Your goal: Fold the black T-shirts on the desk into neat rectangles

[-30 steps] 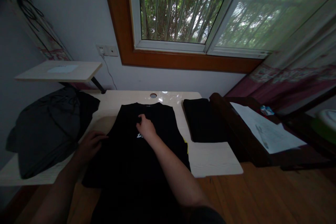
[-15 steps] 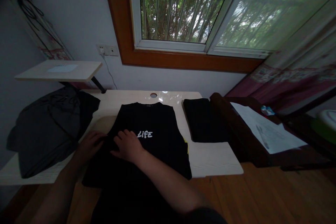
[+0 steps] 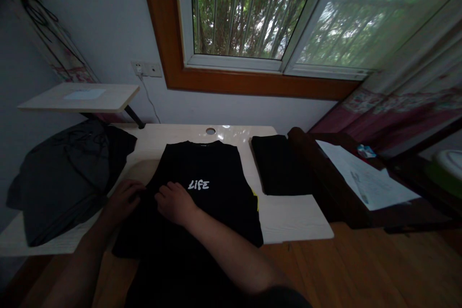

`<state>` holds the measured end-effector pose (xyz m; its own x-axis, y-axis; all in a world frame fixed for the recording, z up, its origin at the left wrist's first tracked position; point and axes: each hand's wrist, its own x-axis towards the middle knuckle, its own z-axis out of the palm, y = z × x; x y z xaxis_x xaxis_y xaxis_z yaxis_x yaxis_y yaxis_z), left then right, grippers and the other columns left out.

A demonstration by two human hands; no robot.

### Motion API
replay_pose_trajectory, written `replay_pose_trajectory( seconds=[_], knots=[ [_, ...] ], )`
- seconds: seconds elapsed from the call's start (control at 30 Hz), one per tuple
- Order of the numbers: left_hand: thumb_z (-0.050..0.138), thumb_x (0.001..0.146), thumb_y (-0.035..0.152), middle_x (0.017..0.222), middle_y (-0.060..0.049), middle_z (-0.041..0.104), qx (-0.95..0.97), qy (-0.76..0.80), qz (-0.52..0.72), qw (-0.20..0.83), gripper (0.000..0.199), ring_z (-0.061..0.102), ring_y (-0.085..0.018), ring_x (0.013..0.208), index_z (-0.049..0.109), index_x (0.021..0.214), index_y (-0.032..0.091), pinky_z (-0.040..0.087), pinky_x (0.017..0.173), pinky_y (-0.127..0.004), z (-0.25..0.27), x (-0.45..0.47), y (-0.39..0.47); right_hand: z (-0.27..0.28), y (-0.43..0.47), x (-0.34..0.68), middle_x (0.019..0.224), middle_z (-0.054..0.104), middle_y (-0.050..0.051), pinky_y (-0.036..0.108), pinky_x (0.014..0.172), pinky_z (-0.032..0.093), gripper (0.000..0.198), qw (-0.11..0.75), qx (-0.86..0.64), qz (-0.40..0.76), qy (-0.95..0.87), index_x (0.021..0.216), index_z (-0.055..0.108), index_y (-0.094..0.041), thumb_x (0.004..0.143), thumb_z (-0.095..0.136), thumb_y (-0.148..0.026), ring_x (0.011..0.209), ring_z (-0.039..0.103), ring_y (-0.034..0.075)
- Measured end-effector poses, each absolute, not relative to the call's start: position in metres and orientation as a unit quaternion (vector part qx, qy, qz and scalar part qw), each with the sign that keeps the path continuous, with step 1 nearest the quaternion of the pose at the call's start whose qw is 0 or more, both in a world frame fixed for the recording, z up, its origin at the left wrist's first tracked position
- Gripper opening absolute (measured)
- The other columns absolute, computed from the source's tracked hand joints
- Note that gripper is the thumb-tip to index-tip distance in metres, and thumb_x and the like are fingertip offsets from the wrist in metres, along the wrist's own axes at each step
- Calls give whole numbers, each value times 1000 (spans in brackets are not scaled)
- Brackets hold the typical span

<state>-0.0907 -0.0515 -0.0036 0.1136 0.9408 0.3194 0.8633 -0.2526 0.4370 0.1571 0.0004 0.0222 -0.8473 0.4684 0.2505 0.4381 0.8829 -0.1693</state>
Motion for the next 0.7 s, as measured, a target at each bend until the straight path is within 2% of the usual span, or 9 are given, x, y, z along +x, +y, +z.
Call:
replay_pose_trajectory(
  seconds=[0.23,0.4,0.53,0.7],
  knots=[
    [53,78,13,112,-7,65,754,600,264,51,31,59,-27,112,71,100,26,49,102,-45,-1,-92,-55,24,11,185,96,66,4,33,81,43,12,154,-253,90,-951,103,68,-23,96,60,-27,94,56,21],
    [52,88,21,113,-7,68,759,593,266,40,25,61,-26,110,73,101,25,51,100,-45,8,-88,-49,34,38,238,102,69,7,34,91,48,24,207,-347,119,-907,114,70,-21,99,52,-23,98,59,21],
    [48,95,26,124,-8,69,772,582,250,42,33,62,-25,118,71,118,25,49,107,-45,22,-67,-27,34,66,286,118,69,10,38,105,47,31,242,-432,82,-865,124,68,-19,101,48,-23,111,60,24],
    [40,101,32,154,-12,51,793,568,217,21,48,46,-25,144,54,144,16,38,121,-47,33,-18,18,15,94,326,146,55,18,44,117,41,45,239,-530,16,-813,140,58,-9,103,44,-30,135,51,29]
  ],
)
